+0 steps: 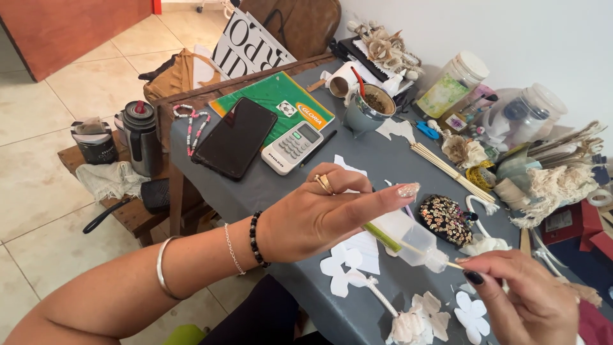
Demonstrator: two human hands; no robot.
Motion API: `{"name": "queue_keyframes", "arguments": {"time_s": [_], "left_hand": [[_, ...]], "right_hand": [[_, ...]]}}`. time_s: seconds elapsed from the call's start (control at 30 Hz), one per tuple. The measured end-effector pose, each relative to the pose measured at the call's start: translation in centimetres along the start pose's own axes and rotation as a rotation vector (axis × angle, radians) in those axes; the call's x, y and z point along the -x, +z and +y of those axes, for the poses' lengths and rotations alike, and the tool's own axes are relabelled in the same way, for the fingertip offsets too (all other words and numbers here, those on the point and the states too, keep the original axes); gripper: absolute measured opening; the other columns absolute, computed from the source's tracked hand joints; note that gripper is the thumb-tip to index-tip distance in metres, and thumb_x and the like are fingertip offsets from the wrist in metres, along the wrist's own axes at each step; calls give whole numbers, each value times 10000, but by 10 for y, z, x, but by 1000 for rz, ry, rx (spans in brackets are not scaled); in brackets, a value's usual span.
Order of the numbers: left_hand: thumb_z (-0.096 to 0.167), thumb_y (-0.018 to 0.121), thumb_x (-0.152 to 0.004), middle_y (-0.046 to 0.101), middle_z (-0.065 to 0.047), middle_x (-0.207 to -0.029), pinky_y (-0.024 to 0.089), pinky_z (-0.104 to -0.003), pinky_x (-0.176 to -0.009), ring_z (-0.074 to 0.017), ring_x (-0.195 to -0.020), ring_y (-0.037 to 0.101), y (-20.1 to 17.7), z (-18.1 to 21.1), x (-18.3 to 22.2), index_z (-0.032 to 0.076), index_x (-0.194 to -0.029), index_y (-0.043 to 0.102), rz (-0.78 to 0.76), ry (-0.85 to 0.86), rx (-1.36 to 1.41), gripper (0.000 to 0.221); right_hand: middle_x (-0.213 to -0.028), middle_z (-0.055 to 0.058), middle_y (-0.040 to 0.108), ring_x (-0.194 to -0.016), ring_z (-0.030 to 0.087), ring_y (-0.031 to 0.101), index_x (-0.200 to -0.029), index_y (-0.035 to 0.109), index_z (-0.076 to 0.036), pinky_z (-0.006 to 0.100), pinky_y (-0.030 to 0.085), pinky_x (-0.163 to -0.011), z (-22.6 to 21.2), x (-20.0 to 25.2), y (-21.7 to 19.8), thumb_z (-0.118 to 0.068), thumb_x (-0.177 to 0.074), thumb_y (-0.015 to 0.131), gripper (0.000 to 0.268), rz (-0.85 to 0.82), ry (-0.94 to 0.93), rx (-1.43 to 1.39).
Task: Creating decorative flowers by cutting fabric petals and gluing them onto wooden sticks.
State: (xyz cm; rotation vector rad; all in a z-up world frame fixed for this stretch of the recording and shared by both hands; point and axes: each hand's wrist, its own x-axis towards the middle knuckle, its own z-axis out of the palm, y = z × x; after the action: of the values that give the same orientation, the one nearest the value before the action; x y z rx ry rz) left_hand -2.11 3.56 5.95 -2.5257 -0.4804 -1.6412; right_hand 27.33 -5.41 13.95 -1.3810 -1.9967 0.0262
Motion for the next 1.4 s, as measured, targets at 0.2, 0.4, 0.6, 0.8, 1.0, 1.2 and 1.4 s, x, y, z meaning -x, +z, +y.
{"name": "queue_keyframes", "arguments": {"time_s": [0.2,0.4,0.6,0.8,1.0,1.2,1.4], "left_hand": [[-170,615,-1073,634,112,-1305,342,-337,-1096,-159,-1145,586,6,-1,1,155,-1592,330,41,-28,4,676],[-121,793,-893,612,135,-1447,278,-326,-1185,-141,-1145,613,15,-8,4,177,-1637,244,-17,-142,38,972],[-148,633,-962,402,22,-1713,350,-351,-1181,-204,-1189,619,9,-5,6,173,-1642,269,-98,-88,60,836],[-44,450,-1180,459,31,-1686,372,-330,-1114,-166,-1119,582,1,-2,-3,146,-1644,261,-98,-11,81,537],[-74,376,-1185,406,45,-990,386,-349,-1086,-183,-1090,527,3,-2,0,188,-1682,228,-81,23,-4,581],[-101,439,-1127,547,89,-1127,397,-329,-1042,-145,-1071,573,-5,-1,-12,146,-1626,317,-46,33,-39,570],[-164,436,-1079,562,117,-1114,367,-337,-1039,-155,-1053,568,0,-6,-10,153,-1646,262,-57,-8,-58,673]], "right_hand": [[-908,190,736,-737,194,567,-1082,739,91,270,419,-651,25,18,23,-75,-974,674,208,159,475,-329],[-508,-132,563,-332,13,491,-1445,464,-292,200,516,-266,92,-1,-26,-168,-887,602,588,-382,-447,252],[-1018,-19,698,-975,200,674,-1381,676,-109,360,510,-811,13,23,-34,-574,-970,384,686,-238,-717,974],[-914,-66,697,-689,130,637,-1131,790,-345,323,468,-640,4,6,-31,-222,-844,839,317,-80,-515,762],[-808,41,775,-674,145,731,-932,816,-127,296,554,-642,12,-1,-14,-146,-942,623,194,-90,-11,169],[-928,217,661,-786,248,551,-1104,711,171,302,392,-712,61,23,15,44,-927,633,232,72,475,-590],[-787,208,660,-682,234,561,-1113,749,107,291,410,-635,58,25,30,-67,-987,653,235,172,482,-501]]}}
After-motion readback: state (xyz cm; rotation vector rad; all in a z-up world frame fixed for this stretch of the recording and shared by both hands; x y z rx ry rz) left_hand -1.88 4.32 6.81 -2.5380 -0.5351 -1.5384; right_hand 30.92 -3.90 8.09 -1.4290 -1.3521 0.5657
